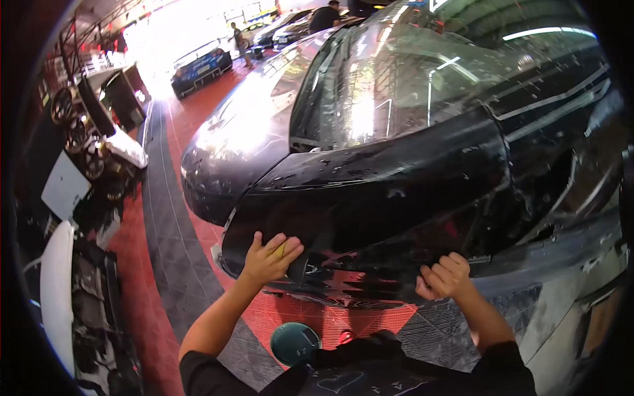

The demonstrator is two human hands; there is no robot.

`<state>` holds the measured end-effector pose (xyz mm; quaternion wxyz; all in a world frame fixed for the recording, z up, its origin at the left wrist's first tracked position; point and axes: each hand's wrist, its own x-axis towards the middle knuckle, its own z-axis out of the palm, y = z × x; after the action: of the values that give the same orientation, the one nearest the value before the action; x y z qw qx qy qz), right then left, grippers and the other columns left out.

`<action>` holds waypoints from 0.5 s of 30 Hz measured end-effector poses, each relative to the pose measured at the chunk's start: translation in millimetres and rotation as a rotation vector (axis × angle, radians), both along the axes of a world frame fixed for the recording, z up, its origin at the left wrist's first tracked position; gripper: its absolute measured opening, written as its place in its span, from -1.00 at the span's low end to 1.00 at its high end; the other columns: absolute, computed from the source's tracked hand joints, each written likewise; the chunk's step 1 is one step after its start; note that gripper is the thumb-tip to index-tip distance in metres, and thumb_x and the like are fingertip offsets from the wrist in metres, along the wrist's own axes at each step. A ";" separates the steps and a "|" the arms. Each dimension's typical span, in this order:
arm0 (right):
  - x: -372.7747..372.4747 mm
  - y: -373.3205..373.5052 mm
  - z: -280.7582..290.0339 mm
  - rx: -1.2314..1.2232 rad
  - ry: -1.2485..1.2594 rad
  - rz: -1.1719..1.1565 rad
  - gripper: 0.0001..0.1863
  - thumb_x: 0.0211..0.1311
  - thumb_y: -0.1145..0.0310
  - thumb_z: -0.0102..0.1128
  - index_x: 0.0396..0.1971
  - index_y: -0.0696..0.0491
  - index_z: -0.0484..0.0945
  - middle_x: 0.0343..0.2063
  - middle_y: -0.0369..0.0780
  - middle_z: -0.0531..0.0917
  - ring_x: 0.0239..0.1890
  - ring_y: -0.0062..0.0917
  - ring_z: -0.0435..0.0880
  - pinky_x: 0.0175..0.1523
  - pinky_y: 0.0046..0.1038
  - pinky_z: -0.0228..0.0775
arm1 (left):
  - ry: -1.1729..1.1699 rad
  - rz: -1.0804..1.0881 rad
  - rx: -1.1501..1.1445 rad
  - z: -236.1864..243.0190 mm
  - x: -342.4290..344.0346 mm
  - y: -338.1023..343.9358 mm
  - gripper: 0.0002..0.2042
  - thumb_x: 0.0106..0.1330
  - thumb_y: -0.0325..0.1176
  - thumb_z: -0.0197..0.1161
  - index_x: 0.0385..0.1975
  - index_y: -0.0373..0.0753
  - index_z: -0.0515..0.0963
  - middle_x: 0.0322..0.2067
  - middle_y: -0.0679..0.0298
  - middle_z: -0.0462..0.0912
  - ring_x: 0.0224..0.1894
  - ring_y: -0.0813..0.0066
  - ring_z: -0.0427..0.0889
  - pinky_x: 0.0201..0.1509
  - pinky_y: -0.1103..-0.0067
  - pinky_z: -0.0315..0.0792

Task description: The recorder is wet sanding the black front fender of a car using a yellow sanding block and water from a green bucket.

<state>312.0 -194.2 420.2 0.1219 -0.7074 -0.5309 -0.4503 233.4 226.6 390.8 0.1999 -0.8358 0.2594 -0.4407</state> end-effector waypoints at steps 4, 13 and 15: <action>-0.3 -4.0 -1.8 -0.003 0.000 -0.002 -0.83 -0.21 0.26 0.33 -0.59 0.02 0.60 -0.73 -0.38 0.33 -0.67 -0.56 0.32 -0.51 -0.48 0.14 | 0.072 -0.099 0.080 80.9 25.6 -80.8 -0.52 0.27 -0.12 0.02 0.18 -0.04 0.55 0.38 0.36 0.36 0.47 0.34 0.22 0.52 -0.05 -0.21; -90.2 -25.5 -66.8 0.296 0.184 -0.072 -0.76 -0.14 0.53 0.33 -0.36 0.06 0.60 -0.72 -0.34 0.36 -0.70 -0.51 0.38 -0.59 -0.43 0.18 | 0.186 0.011 0.122 22.4 -3.3 -5.9 -0.23 0.14 0.25 0.05 0.38 0.02 0.35 0.44 0.44 0.26 0.50 0.45 0.16 0.55 0.01 -0.29; -132.4 -16.4 -130.5 0.355 0.404 -0.105 -0.73 -0.02 0.54 0.31 -0.24 0.07 0.59 -0.73 -0.30 0.40 -0.71 -0.46 0.45 -0.62 -0.38 0.27 | 0.154 0.016 0.184 22.3 -8.9 18.1 -0.23 0.15 0.26 0.05 0.37 0.03 0.36 0.44 0.44 0.26 0.49 0.45 0.17 0.55 0.01 -0.29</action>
<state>179.7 -210.6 289.6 0.3238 -0.7770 -0.3713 -0.3918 224.6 244.7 413.2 0.2587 -0.8473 0.3068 -0.3478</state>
